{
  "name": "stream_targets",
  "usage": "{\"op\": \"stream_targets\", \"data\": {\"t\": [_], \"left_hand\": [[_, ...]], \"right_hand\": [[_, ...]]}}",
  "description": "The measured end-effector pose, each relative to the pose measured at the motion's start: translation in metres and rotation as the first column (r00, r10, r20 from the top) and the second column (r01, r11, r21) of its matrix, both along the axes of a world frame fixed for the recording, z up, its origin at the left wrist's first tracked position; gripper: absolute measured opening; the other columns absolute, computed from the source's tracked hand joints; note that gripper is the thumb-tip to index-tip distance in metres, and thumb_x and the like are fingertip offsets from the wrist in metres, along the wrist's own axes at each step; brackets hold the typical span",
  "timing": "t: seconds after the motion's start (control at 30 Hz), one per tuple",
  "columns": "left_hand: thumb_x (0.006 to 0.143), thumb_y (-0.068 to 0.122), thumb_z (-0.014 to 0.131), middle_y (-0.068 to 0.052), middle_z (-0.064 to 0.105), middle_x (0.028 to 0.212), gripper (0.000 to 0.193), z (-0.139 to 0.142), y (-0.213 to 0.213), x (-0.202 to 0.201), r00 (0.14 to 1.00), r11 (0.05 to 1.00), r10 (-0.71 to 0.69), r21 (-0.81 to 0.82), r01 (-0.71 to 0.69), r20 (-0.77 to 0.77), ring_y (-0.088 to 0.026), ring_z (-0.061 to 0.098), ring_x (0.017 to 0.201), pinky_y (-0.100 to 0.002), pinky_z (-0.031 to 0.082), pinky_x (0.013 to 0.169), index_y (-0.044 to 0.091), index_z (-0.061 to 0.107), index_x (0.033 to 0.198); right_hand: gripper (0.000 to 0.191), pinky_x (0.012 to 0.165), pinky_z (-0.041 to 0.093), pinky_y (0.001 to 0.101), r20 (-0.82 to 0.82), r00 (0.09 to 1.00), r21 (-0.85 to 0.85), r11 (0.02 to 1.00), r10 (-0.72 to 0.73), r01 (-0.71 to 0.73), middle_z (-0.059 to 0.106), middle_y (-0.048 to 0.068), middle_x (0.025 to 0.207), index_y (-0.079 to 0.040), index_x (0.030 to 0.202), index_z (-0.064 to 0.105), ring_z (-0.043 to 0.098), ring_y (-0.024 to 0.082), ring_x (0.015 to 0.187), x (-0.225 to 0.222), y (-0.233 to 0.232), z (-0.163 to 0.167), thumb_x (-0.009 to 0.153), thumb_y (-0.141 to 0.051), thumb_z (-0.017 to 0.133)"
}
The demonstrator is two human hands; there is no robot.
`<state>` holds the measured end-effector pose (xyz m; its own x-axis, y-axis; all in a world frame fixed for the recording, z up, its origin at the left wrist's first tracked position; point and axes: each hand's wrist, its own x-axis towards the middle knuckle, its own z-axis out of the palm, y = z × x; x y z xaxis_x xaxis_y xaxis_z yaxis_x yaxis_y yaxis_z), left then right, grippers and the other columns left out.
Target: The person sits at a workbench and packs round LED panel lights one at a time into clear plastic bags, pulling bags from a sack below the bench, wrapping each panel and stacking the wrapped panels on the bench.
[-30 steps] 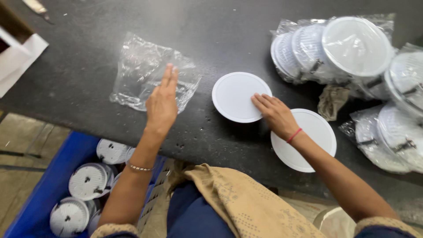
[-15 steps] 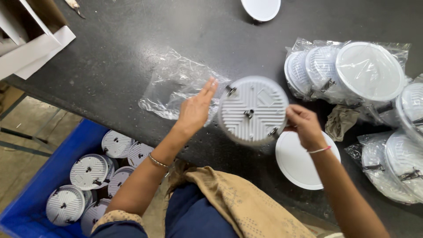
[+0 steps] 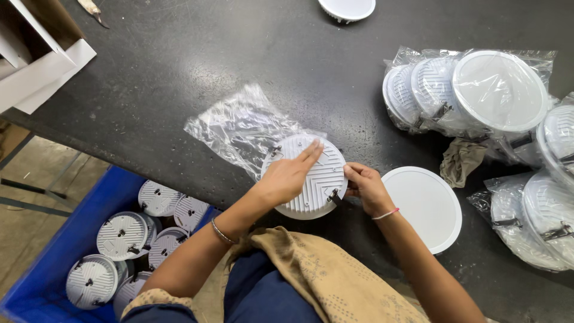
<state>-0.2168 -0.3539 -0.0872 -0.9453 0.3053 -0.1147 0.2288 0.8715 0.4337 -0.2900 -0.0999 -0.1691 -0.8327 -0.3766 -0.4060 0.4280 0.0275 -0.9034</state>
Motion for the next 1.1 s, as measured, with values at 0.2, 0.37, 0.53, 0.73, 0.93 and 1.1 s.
{"op": "stream_targets", "data": {"t": [0.2,0.37,0.53,0.73,0.93,1.1], "left_hand": [[0.075,-0.005,0.053,-0.002,0.026,0.168,0.093,-0.007,0.015,0.009,0.989,0.985,-0.081,0.14,0.098,-0.125,-0.035,0.071,0.079,-0.046,0.056,0.067,0.018,0.025,0.161],[0.079,-0.008,0.052,0.002,0.027,0.169,0.091,-0.008,0.036,0.005,0.979,0.967,-0.085,0.221,0.126,-0.186,-0.035,0.071,0.086,-0.046,0.056,0.066,0.02,0.027,0.161],[0.081,-0.006,0.054,0.0,0.031,0.167,0.087,-0.003,0.03,0.013,0.964,0.939,-0.012,0.329,0.102,-0.267,-0.033,0.071,0.094,-0.044,0.057,0.068,0.019,0.031,0.161],[0.078,-0.012,0.052,-0.001,0.038,0.166,0.089,0.016,0.025,0.039,0.964,0.958,-0.064,0.255,0.131,-0.258,-0.03,0.071,0.093,-0.04,0.058,0.074,0.019,0.035,0.16],[0.08,-0.007,0.059,-0.001,0.045,0.162,0.091,0.025,-0.001,0.068,0.983,0.923,-0.091,0.358,0.144,-0.16,-0.026,0.071,0.1,-0.036,0.059,0.083,0.018,0.032,0.163],[0.072,0.001,0.069,-0.012,0.035,0.163,0.095,-0.008,-0.064,0.063,0.86,0.984,0.068,0.175,0.025,-0.506,-0.031,0.047,0.136,-0.05,0.038,0.111,0.012,0.03,0.158]], "right_hand": [[0.028,0.069,0.059,0.0312,-0.088,0.987,-0.002,0.991,-0.133,0.133,0.073,0.008,0.097,0.001,0.117,0.068,0.071,0.015,0.081,-0.007,0.002,0.002,0.104,-0.021,0.057],[0.028,0.079,0.059,0.0266,-0.088,0.99,-0.106,0.989,-0.115,0.105,0.073,0.006,0.107,0.0,0.123,0.067,0.07,0.013,0.091,0.002,-0.006,0.018,0.107,-0.019,0.056],[0.039,0.081,0.06,0.0311,-0.018,0.999,-0.138,0.99,-0.037,0.034,0.07,0.005,0.12,-0.006,0.135,0.056,0.07,0.013,0.1,0.024,-0.025,0.019,0.096,-0.008,0.056],[0.045,0.082,0.06,0.0364,-0.018,0.977,-0.257,0.945,-0.215,0.203,0.069,0.015,0.12,0.002,0.137,0.057,0.067,0.023,0.105,0.012,-0.063,-0.014,0.105,-0.027,0.045],[0.042,0.09,0.06,0.0353,-0.092,0.966,-0.237,0.948,-0.241,0.214,0.068,0.011,0.125,-0.003,0.135,0.057,0.067,0.02,0.113,-0.018,-0.092,-0.036,0.104,-0.029,0.045],[0.039,0.079,0.058,0.0331,-0.175,0.976,-0.203,0.975,-0.129,0.092,0.07,0.013,0.117,0.003,0.134,0.06,0.067,0.02,0.1,-0.018,-0.091,-0.038,0.098,-0.008,0.067]]}}
